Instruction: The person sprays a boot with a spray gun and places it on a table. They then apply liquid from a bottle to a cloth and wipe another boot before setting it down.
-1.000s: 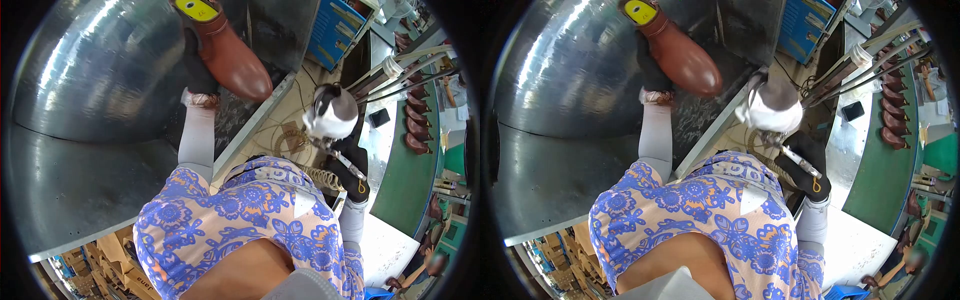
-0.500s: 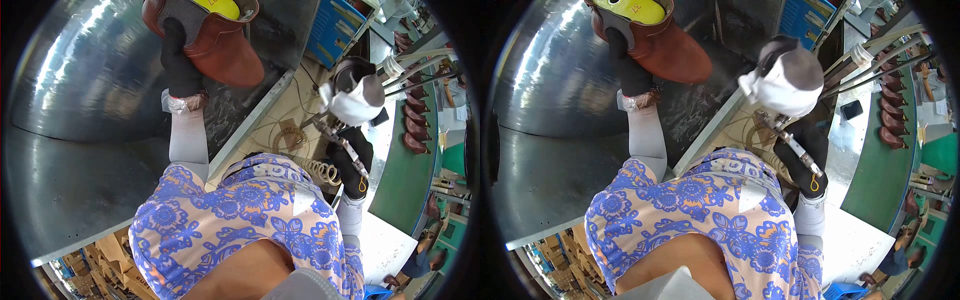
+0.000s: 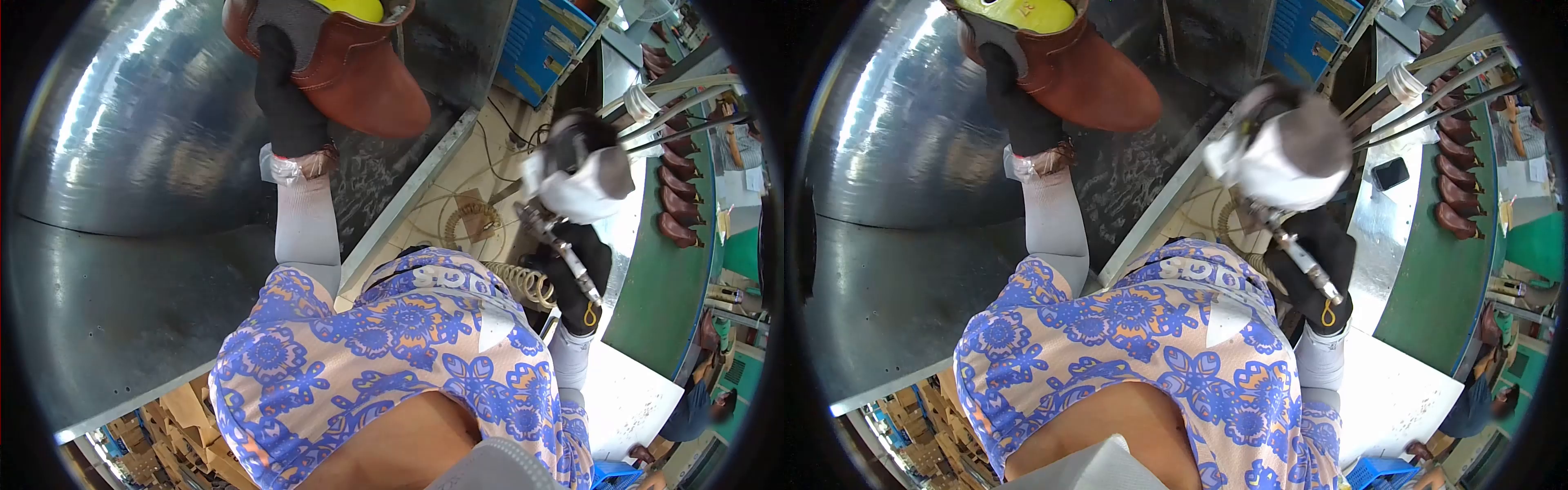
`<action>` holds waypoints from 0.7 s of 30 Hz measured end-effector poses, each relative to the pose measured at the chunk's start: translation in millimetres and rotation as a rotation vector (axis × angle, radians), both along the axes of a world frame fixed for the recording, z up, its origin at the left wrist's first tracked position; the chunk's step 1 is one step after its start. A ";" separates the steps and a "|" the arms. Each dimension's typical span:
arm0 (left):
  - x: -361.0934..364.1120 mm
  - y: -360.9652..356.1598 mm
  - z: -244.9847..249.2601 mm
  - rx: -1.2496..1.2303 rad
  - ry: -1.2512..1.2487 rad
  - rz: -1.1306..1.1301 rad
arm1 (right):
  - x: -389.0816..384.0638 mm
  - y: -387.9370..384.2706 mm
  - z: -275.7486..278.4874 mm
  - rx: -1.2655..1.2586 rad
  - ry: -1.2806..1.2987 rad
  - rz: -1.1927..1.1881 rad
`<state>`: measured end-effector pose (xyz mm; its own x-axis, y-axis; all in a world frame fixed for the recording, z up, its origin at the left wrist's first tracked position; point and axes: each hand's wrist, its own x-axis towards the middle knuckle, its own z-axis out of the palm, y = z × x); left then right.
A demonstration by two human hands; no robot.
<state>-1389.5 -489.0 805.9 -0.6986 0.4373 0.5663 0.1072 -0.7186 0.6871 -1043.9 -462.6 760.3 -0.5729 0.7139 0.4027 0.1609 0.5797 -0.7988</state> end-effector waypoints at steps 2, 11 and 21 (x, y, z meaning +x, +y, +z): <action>0.2 2.4 -2.5 0.016 -0.023 -0.018 | -1.6 -2.8 5.1 -0.168 0.073 -0.087; 11.8 17.2 -3.5 0.185 0.031 -0.165 | 0.0 -11.5 15.0 -0.234 0.099 -0.087; 24.0 37.6 -6.7 0.049 0.019 -0.184 | 22.9 -19.9 18.5 -0.305 0.095 -0.213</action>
<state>-1365.5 -451.4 799.2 -0.5983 0.5285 0.6023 -0.0168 -0.7597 0.6500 -1021.0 -482.6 778.8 -0.3692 0.9080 0.1979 0.1688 0.2749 -0.9465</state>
